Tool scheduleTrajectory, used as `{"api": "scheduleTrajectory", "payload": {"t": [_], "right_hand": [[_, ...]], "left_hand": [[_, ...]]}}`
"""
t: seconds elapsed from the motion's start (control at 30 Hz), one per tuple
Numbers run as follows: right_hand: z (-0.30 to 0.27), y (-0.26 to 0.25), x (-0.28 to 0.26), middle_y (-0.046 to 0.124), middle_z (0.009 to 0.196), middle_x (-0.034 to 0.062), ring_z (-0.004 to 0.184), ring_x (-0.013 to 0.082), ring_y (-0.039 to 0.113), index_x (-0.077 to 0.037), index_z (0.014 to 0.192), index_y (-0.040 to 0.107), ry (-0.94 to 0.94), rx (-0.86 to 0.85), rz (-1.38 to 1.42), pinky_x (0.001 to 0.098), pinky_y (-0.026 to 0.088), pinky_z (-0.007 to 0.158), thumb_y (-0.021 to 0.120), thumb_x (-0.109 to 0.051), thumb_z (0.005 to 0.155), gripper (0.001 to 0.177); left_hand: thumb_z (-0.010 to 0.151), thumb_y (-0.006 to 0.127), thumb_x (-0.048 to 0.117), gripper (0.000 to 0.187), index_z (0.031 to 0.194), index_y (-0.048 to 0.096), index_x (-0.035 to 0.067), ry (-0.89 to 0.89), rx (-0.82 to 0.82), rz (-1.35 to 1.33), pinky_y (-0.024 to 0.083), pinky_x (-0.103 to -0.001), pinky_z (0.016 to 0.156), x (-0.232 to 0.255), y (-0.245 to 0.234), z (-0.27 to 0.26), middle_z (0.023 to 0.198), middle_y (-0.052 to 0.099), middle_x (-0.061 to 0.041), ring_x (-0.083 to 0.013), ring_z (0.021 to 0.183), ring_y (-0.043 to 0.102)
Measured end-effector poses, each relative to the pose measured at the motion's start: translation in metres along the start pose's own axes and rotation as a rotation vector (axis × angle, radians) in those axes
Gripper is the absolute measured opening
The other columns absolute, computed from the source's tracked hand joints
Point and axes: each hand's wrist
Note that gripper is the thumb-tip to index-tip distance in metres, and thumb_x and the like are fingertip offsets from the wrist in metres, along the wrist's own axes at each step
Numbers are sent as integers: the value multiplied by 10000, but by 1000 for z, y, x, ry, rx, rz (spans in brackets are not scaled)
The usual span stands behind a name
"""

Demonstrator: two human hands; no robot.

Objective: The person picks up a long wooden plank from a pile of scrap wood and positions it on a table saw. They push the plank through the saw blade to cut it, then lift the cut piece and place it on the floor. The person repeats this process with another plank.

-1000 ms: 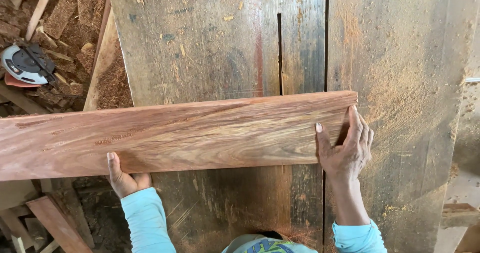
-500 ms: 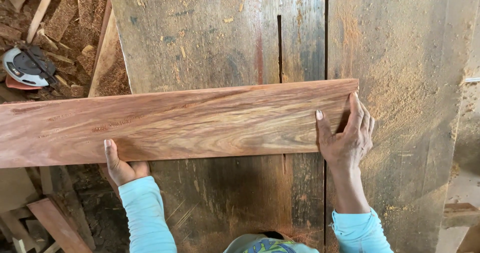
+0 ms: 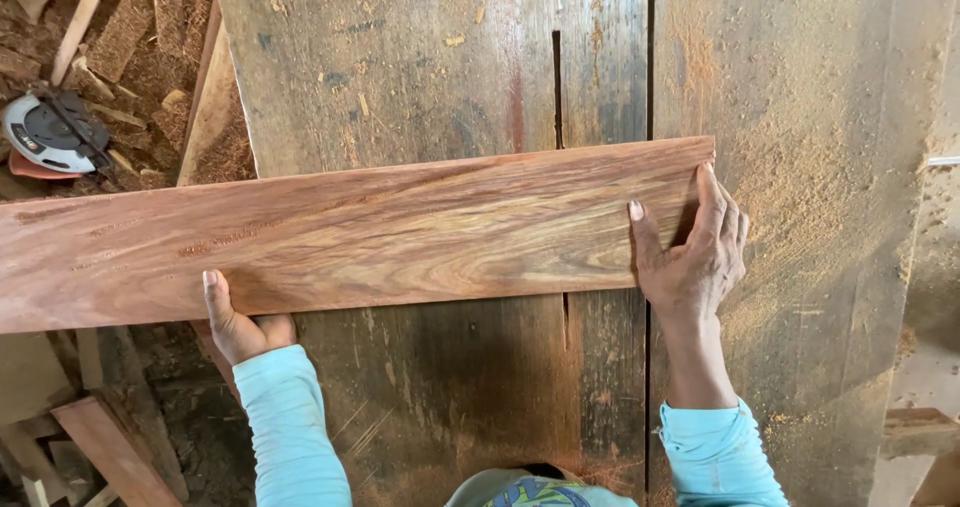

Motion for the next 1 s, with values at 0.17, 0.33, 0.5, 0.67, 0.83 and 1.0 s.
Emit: {"api": "scheduleTrajectory", "payload": {"t": [0.17, 0.33, 0.5, 0.67, 0.83, 1.0], "right_hand": [[12, 8, 3, 593, 1444, 232, 1335, 397, 551, -17, 1574, 438, 12, 5, -2, 549, 449, 1105, 709, -587, 1039, 827], [29, 16, 5, 588, 1455, 226, 1356, 390, 539, -46, 1594, 425, 27, -12, -11, 545, 446, 1123, 709, -589, 1062, 812], [53, 23, 2, 602, 1406, 215, 1322, 388, 542, -88, 1584, 413, 108, -60, -17, 552, 466, 1067, 711, -623, 1028, 828], [76, 37, 8, 582, 1439, 195, 1340, 360, 527, -130, 1602, 375, 116, -72, -19, 580, 466, 1065, 737, -634, 1053, 828], [119, 46, 1, 572, 1429, 177, 1315, 350, 506, -164, 1571, 363, 191, -103, -18, 592, 454, 1017, 785, -633, 962, 876], [164, 57, -6, 555, 1457, 183, 1308, 369, 489, -152, 1574, 356, 114, -74, 19, 586, 454, 1003, 824, -605, 983, 880]], "left_hand": [[944, 769, 344, 594, 1436, 556, 88, -20, -76, -29, 510, -465, 1155, -1, 6, 12, 1396, 637, -58, -245, 1291, 609], [942, 765, 318, 548, 1407, 574, 100, 7, -109, -39, 516, -463, 1155, -1, 28, 23, 1385, 646, -48, -241, 1285, 611], [967, 768, 306, 501, 1384, 614, 74, -7, -135, -82, 518, -462, 1168, -5, 28, 48, 1388, 651, -63, -251, 1285, 617], [885, 821, 330, 550, 1341, 640, 81, -3, -46, -14, 559, -481, 1124, 1, 61, 49, 1338, 686, -58, -252, 1247, 649], [880, 844, 319, 579, 1356, 627, 71, 11, -122, -43, 559, -491, 1133, -2, 78, 80, 1356, 667, -73, -266, 1260, 643], [846, 812, 377, 605, 1358, 602, 131, -9, 24, 102, 523, -482, 1037, -4, 106, 110, 1343, 674, -26, -235, 1239, 651]]}}
Point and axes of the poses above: each hand's wrist, its own z-axis towards the middle knuckle, its own y-axis out of the palm, x = y × z
